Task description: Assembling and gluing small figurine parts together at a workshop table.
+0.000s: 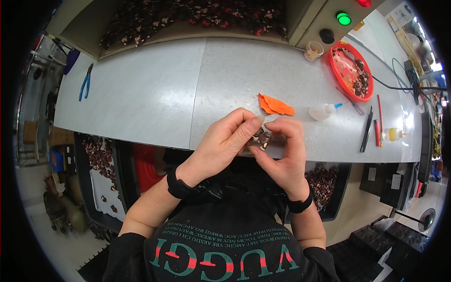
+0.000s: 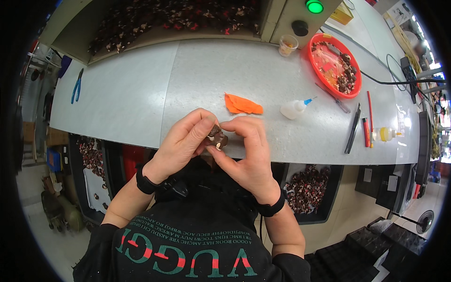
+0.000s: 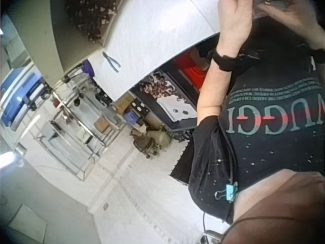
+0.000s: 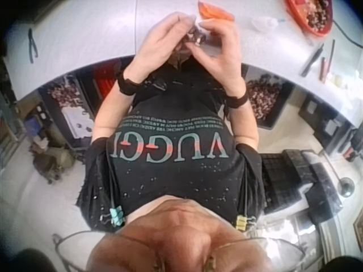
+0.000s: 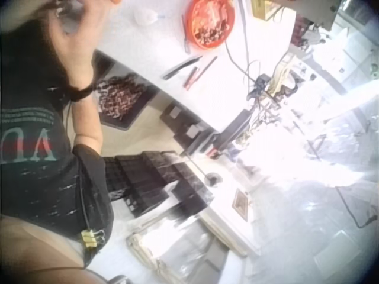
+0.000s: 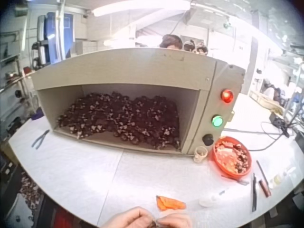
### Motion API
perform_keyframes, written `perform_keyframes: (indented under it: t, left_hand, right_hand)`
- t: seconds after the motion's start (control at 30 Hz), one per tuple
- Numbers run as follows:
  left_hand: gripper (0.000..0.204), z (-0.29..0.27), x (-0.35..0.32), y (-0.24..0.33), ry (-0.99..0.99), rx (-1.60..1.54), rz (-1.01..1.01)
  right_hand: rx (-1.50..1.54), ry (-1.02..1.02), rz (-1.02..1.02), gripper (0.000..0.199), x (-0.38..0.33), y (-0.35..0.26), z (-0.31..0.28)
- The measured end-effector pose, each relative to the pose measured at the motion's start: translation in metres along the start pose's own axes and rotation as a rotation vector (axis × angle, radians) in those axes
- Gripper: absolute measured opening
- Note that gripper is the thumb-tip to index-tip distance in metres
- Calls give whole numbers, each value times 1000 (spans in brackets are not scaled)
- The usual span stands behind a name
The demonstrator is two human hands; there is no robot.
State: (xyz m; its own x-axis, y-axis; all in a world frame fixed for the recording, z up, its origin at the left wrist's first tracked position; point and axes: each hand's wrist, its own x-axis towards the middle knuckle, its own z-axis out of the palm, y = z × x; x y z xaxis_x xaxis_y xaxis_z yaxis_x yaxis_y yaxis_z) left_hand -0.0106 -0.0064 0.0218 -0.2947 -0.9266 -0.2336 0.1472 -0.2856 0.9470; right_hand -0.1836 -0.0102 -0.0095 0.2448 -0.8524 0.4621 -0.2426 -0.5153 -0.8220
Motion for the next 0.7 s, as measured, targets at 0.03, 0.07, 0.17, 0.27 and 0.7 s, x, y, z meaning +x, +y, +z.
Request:
perform_keyframes:
  t: [0.03, 0.07, 0.17, 0.27, 0.7]
  left_hand:
    - [33, 0, 0, 0, -9, -30, 7]
    - [33, 1, 0, 0, -11, -30, 6]
    - [33, 3, 1, -1, -6, 35, 53]
    - [33, 6, 0, -4, 20, 111, 75]
    - [32, 18, 1, -13, 96, 525, 255]
  right_hand:
    - [-32, 6, -32, 48, 1, 0, 1]
    - [-33, 7, -30, 48, 1, 0, 2]
    - [-37, 29, -22, 44, 0, 1, 3]
    - [19, 49, 17, 43, -3, 2, 4]
    - [-9, 86, 10, 41, -5, 8, 9]
